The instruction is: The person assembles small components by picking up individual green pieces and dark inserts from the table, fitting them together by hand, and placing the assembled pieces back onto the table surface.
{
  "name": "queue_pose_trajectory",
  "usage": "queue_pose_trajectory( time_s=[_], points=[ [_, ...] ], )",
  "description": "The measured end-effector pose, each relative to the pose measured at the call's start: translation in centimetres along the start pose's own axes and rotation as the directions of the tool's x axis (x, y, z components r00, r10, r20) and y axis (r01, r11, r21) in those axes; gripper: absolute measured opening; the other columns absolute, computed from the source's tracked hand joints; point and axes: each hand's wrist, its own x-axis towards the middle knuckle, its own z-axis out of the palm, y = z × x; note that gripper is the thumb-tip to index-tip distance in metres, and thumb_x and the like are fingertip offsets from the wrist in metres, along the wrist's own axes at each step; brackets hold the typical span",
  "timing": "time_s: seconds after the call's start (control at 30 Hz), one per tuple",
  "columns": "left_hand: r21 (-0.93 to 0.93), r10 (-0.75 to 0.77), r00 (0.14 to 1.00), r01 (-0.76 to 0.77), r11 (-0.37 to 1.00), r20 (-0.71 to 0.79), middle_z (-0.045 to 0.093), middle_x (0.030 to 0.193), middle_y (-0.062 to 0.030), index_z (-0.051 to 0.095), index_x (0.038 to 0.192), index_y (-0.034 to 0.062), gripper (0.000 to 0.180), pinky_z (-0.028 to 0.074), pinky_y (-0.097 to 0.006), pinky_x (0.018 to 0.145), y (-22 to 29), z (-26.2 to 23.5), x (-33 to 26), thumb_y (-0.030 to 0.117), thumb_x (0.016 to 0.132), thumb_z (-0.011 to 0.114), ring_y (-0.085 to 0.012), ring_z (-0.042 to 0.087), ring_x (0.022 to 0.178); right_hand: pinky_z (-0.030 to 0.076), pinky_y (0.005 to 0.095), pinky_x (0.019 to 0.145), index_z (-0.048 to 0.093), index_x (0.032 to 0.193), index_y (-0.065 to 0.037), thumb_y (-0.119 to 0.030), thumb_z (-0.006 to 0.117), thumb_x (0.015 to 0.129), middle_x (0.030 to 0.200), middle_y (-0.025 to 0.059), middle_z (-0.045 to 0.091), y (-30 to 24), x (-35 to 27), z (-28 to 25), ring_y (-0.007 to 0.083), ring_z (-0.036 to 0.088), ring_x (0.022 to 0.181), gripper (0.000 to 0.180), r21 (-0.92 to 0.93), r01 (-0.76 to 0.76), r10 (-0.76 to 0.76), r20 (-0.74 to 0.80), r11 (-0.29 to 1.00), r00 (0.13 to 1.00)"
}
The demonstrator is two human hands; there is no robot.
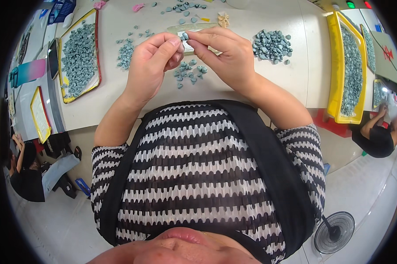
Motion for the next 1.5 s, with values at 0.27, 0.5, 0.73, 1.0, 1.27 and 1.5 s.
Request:
queue_pose_trajectory(
  time_s=[0.27, 0.5, 0.73, 1.0, 1.27, 1.5],
  points=[
    [-0.025, -0.058, 0.998, 0.058, 0.998, 0.02, 0.046, 0.067, 0.0021, 0.055, 0.078, 0.0031, 0.022, 0.03, -0.021, 0.054, 0.7, 0.1, -0.2, 0.015, 0.095, 0.048, -0.0067, 0.039, 0.06, 0.054, 0.0243, 0.064, 0.072, 0.099, -0.005, -0.001, 0.072, 0.076, 0.088, 0.0078, 0.07, -0.4, 0.0, -0.1, 0.0147, 0.066, 0.072, 0.023, -0.032, -0.011, 0.011, 0.012, 0.999, 1.0],
    [-0.005, -0.061, 0.997, 0.061, 0.998, 0.056, 0.047, 0.07, 0.0022, 0.055, 0.081, 0.003, 0.023, 0.031, -0.021, 0.055, 0.5, 0.0, -0.2, 0.017, 0.097, 0.048, -0.0063, 0.039, 0.062, 0.053, 0.024, 0.06, 0.072, 0.1, -0.004, 0.0, 0.072, 0.076, 0.086, 0.0079, 0.069, -0.4, 0.1, -0.1, 0.0147, 0.066, 0.07, 0.024, -0.072, 0.057, -0.058, -0.004, 0.996, 0.998],
    [0.178, 0.01, 0.998, -0.022, 0.984, 0.07, 0.053, 0.072, 0.0032, 0.06, 0.09, 0.002, 0.023, 0.037, -0.02, 0.057, -0.2, 0.1, -0.3, 0.021, 0.099, 0.05, -0.0035, 0.044, 0.064, 0.052, 0.0238, 0.057, 0.072, 0.095, -0.002, 0.004, 0.07, 0.073, 0.08, 0.0075, 0.068, -0.6, 0.4, -0.2, 0.0144, 0.064, 0.065, 0.023, -0.171, 0.147, -0.153, -0.026, 0.974, 0.988],
    [0.179, 0.048, 0.997, -0.059, 0.982, 0.065, 0.048, 0.075, 0.0034, 0.055, 0.093, 0.0025, 0.02, 0.036, -0.02, 0.064, -0.4, 0.6, -0.5, 0.02, 0.1, 0.049, -0.005, 0.041, 0.069, 0.052, 0.0245, 0.055, 0.069, 0.086, 0.0, 0.005, 0.072, 0.068, 0.076, 0.007, 0.066, -0.2, 0.2, 0.3, 0.0158, 0.063, 0.062, 0.019, -0.197, 0.228, -0.243, -0.055, 0.954, 0.968],
    [0.24, 0.055, 0.998, -0.063, 0.969, 0.04, 0.055, 0.075, 0.0037, 0.06, 0.093, 0.0011, 0.018, 0.038, -0.02, 0.059, -0.6, 0.2, -0.4, 0.018, 0.097, 0.053, -0.0028, 0.044, 0.067, 0.05, 0.0285, 0.053, 0.065, 0.079, -0.001, 0.004, 0.073, 0.067, 0.072, 0.0072, 0.063, 0.0, -0.2, 0.8, 0.0189, 0.06, 0.061, 0.016, -0.21, 0.248, -0.265, -0.057, 0.946, 0.962],
    [0.226, 0.038, 0.998, -0.048, 0.973, 0.048, 0.052, 0.073, 0.0044, 0.06, 0.092, 0.0014, 0.018, 0.037, -0.02, 0.058, -0.5, 0.1, -0.4, 0.017, 0.097, 0.053, -0.0027, 0.043, 0.066, 0.049, 0.0292, 0.054, 0.065, 0.079, -0.001, 0.004, 0.073, 0.066, 0.072, 0.007, 0.062, -0.1, -0.2, 0.8, 0.0198, 0.059, 0.061, 0.016, -0.233, 0.272, -0.291, -0.052, 0.934, 0.955]
  ],
)
